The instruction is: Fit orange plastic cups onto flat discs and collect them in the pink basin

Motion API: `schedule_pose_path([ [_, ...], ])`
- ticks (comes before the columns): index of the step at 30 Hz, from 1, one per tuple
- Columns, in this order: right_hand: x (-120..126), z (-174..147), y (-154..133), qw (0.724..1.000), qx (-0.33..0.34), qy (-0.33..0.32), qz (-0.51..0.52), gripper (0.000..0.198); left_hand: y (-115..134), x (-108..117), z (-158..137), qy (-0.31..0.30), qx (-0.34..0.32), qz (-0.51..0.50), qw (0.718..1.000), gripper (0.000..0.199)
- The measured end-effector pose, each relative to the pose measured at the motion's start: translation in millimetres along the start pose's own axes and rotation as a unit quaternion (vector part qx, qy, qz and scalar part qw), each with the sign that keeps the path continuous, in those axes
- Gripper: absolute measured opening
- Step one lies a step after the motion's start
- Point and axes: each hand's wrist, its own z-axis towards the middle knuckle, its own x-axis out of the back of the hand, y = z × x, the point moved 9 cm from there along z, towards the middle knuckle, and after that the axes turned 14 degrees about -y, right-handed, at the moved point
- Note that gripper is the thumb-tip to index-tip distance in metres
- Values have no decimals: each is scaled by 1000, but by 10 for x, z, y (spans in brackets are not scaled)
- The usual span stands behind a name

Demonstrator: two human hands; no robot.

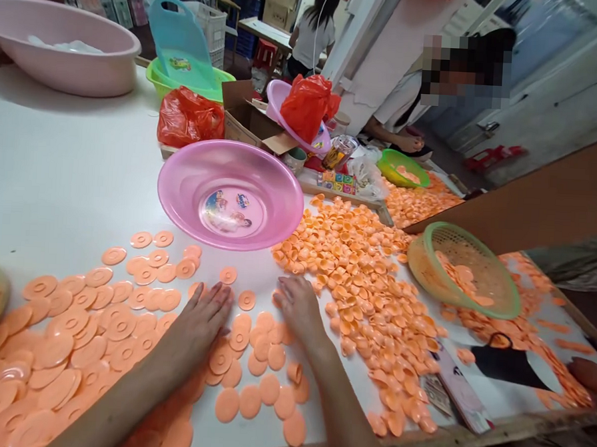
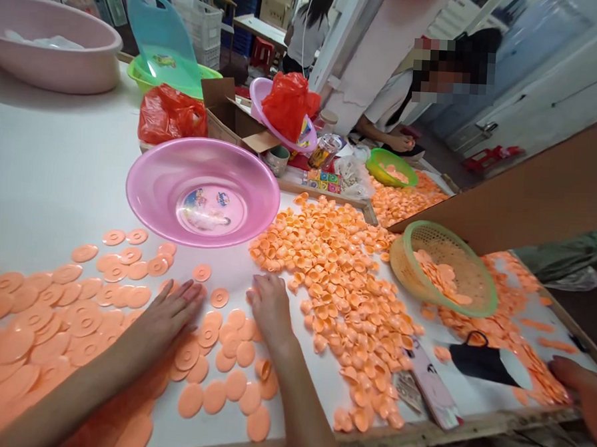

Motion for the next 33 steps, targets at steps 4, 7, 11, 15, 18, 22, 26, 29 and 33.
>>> schedule_pose_path([
  [4,55,-134,146,998,-16,-3,57,14,67,-24,66,-20,-5,6,1000,42],
  [7,113,-173,66,995,23,47,84,13,-31,24,37,-13,18,-29,999,49],
  [11,44,-238,-76,993,95,18,68,20,-29,122,-20,28,16,-65,997,42],
  [15,-84,-323,-131,996,71,-35,27,16,284,148,-4,51,-60,-99,992,32],
  [18,-233,-330,-222,993,56,-99,6,15,439,74,24,13,-87,-127,988,32],
  [22,-259,-279,-178,987,16,-100,121,19,307,140,-53,44,-60,-159,984,24],
  [26,-154,-261,-117,985,32,-36,164,21,59,207,-57,50,35,-163,985,18],
  [29,-144,-346,-214,992,84,-43,80,22,-5,143,67,-4,93,-149,984,14],
  [33,-240,-528,-329,990,88,-107,-4,18,17,73,212,-40,87,-173,980,12],
])
